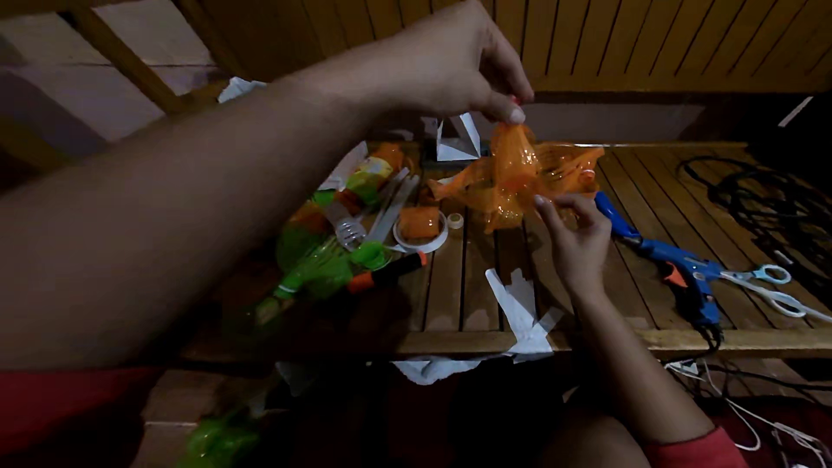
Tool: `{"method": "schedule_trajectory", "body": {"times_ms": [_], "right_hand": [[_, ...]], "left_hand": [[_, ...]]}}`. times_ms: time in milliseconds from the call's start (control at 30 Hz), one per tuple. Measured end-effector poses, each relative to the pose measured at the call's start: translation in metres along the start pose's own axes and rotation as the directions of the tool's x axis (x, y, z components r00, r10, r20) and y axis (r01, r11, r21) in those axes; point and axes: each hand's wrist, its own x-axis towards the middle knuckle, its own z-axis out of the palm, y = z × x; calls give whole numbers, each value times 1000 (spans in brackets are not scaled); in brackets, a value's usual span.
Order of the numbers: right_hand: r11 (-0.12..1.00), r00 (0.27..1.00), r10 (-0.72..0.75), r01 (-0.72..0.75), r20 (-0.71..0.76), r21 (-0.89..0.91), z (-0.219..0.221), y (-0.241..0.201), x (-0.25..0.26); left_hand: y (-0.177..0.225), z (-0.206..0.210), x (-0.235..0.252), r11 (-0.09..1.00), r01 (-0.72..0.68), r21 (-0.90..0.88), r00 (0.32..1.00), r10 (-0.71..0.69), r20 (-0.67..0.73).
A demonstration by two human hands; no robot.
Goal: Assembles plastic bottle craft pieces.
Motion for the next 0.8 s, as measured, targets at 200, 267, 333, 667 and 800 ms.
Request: {"method": "schedule_trajectory", "body": {"times_ms": [200,267,333,667,800], "right_hand": [[997,999,-42,41,-12,-63,4,-2,-6],[996,998,-57,57,-8,-69,4,-3,-7],[994,997,-81,80,-18,-68,5,-5,-9],[995,997,-64,61,-35,-73,1,-7,-11],[999,999,-38,38,1,-19,-1,-12,-12]], "left_hand": [[7,-1,-16,983,58,176,998,-58,-1],[7,-4,-19,985,70,156,998,-71,0],[7,-4,-23,988,93,119,996,-91,-21],[-14,3,-34,998,34,-53,999,-35,-28],[-18,7,-43,998,-60,11,991,61,-118]]}}
